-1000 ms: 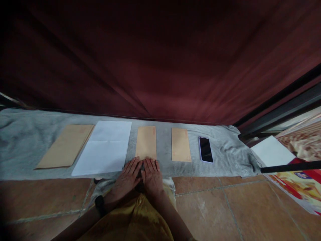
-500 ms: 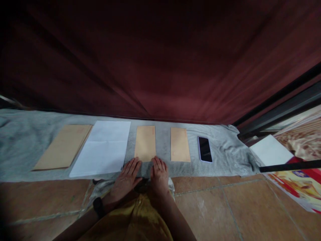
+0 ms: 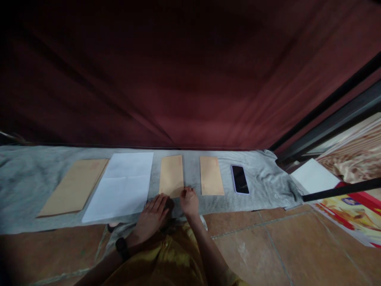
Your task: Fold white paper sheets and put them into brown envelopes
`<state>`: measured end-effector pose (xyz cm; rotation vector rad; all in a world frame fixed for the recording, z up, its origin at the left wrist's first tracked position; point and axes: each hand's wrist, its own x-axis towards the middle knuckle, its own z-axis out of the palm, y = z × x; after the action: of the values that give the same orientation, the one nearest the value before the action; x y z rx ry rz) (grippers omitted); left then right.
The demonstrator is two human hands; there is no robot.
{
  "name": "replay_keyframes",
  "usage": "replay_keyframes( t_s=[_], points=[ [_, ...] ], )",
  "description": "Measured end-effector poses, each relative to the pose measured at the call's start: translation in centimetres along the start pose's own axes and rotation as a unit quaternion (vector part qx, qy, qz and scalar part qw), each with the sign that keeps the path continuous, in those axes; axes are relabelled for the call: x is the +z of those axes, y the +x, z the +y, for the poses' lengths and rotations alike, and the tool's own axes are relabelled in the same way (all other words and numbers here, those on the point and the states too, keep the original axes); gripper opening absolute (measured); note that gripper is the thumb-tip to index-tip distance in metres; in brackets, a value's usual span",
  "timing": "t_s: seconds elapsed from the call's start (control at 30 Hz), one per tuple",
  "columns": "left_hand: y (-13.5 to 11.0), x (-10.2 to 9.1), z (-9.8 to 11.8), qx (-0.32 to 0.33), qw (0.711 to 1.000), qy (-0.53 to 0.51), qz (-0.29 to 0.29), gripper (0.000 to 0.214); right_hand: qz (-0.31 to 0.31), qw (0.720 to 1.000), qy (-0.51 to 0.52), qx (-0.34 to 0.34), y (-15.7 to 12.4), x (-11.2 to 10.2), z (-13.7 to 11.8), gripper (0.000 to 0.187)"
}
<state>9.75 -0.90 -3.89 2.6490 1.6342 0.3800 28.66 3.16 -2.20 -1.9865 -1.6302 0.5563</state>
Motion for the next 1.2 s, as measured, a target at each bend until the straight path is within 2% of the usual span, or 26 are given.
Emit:
replay_keyframes(
  t_s=[0.3,0.43,0.53,0.63,0.7,0.77,0.83,0.97,1.03,1.1,1.2],
  points=[
    [0.1,-0.1,-0.3,0.009,1.0,-0.012,-0.002,0.048,-0.003,0.986,0.151,0.065,0.4,0.5,-0.2,0.01],
    [0.2,-0.4,-0.1,0.011,1.0,-0.011,0.009,0.047,-0.031,0.964,0.242,0.109,0.7,0.7,-0.3,0.009],
    [0.0,-0.4,0.0,0.009,1.0,-0.023,0.016,0.046,-0.043,0.94,0.311,0.134,0.6,0.9,-0.4,0.016],
    [-0.2,-0.1,-0.2,-0.016,0.995,-0.089,0.03,0.045,-0.04,0.915,0.372,0.15,0.2,1.2,-0.3,0.023],
    [-0.1,0.3,-0.5,-0.063,0.981,-0.178,0.048,0.047,-0.034,0.9,0.404,0.161,-0.1,1.3,-0.3,0.029],
    [0.2,0.6,-0.8,-0.136,0.945,-0.289,0.069,0.049,-0.029,0.887,0.429,0.169,-0.3,1.4,-0.2,0.035],
    [0.7,0.8,-1.2,-0.221,0.882,-0.407,0.084,0.051,-0.028,0.876,0.45,0.172,-0.4,1.4,-0.1,0.042],
    [1.9,-0.2,-1.7,-0.358,0.697,-0.617,0.071,0.055,-0.032,0.863,0.474,0.172,-0.3,1.1,-0.1,0.05],
    [2.5,-1.0,-1.9,-0.406,0.62,-0.668,0.071,0.055,-0.04,0.86,0.479,0.172,-0.3,0.9,-0.1,0.052],
    [3.1,-1.7,-1.9,-0.445,0.58,-0.678,0.083,0.056,-0.052,0.858,0.482,0.17,-0.3,0.7,-0.1,0.052],
    [3.7,-2.6,-1.8,-0.468,0.554,-0.685,0.068,0.055,-0.072,0.853,0.489,0.167,-0.4,0.5,-0.1,0.05]
  ],
)
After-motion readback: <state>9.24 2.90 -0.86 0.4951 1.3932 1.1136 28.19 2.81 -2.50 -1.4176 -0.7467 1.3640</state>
